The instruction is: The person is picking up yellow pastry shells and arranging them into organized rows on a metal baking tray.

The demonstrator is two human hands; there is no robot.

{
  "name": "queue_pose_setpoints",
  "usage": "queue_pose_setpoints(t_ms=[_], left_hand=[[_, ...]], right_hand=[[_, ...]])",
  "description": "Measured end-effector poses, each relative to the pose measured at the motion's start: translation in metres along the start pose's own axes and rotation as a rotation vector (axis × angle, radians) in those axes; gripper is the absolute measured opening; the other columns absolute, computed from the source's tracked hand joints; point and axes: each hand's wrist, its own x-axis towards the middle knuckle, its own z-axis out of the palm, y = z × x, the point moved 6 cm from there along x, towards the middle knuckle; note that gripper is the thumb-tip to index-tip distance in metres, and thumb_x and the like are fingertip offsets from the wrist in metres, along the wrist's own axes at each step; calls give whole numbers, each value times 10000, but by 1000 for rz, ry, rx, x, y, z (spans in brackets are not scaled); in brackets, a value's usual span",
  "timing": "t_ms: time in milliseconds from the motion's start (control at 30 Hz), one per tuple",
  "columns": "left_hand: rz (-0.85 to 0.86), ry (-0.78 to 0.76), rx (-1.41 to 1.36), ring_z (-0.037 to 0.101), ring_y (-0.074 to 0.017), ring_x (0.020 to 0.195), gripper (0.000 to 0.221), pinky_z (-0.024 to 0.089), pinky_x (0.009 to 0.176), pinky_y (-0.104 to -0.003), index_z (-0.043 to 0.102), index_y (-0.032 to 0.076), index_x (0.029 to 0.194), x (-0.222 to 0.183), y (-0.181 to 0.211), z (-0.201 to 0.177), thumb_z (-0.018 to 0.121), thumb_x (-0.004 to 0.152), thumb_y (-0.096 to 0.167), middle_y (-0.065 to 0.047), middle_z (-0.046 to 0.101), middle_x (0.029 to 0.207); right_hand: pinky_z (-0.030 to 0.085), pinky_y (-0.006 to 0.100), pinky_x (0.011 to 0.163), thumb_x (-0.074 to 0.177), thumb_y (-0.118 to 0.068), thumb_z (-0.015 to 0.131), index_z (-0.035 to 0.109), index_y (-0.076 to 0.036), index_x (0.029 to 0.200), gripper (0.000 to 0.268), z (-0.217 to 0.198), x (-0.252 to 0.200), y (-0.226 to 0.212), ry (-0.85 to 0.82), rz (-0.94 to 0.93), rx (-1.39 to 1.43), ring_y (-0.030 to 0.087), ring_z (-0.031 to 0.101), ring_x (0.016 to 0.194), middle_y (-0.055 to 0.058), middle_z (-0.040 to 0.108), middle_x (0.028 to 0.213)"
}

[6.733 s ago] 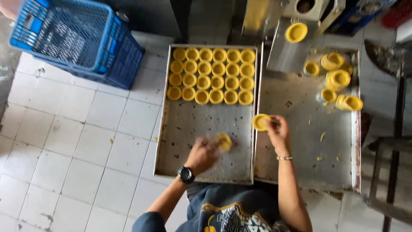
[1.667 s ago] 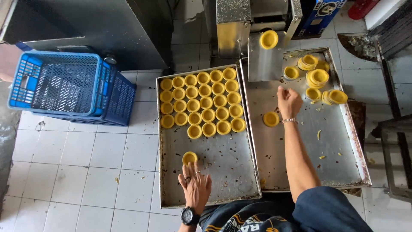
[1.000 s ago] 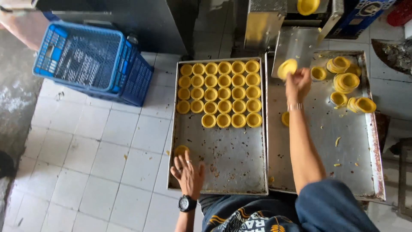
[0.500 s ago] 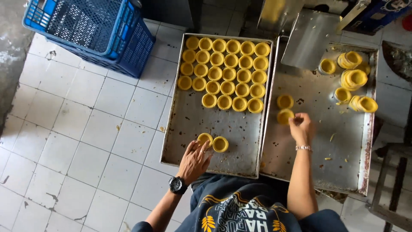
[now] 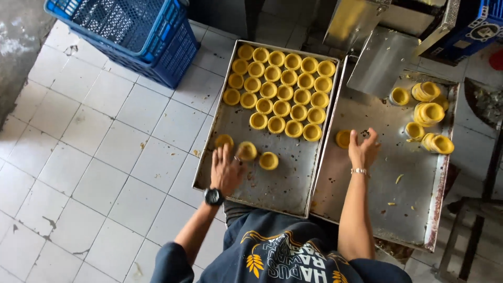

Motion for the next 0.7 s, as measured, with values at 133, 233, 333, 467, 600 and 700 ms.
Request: queue_pose_setpoints(t_ms=[133,233,333,467,600,700], left_hand=[[-52,51,57,564,-463,1336,640,363,1191,-590,604,169,1505,36,-35,30,666,968,511,-287,556,1434],[-77,63,70,547,-460,1347,709,337,1202,-601,568,213,1544,60,-45,62,688,929,544,-284,545,1433],[-105,70,50,532,-481,1346,721,305,1211,-615,534,257,1569,85,-49,79,661,938,583,-298,516,1442],[-117,-17,-24,547,-535,1365,674,275,1216,-650,444,289,1633,98,-51,91,542,1042,599,-335,487,1492],[-133,-111,-82,503,-547,1414,674,246,1235,-657,413,320,1651,98,-53,92,530,1054,611,-334,454,1547],[2,47,-74,431,-503,1477,497,282,1223,-607,724,133,1349,88,-32,72,689,997,483,-317,388,1628]], right_hand=[[545,478,858,987,-492,793,641,-260,1244,378,39,20,32,7,-3,-101,336,658,1143,65,620,1156],[559,424,824,1001,-398,806,686,-216,1155,267,19,-13,28,36,54,52,293,728,1067,73,722,1082],[553,358,767,1047,-398,783,644,-141,1236,348,4,-55,7,-43,45,387,227,699,983,110,732,1063],[562,337,728,952,-240,852,637,-53,1317,463,13,-121,-35,-328,-213,521,203,704,785,141,718,951],[594,410,901,929,-212,781,737,-216,1192,266,1,-177,-102,-304,-618,140,265,744,1038,35,764,1046],[558,440,987,932,-257,787,776,-203,1201,275,22,-207,-114,-433,-902,6,277,704,1157,72,775,1127]])
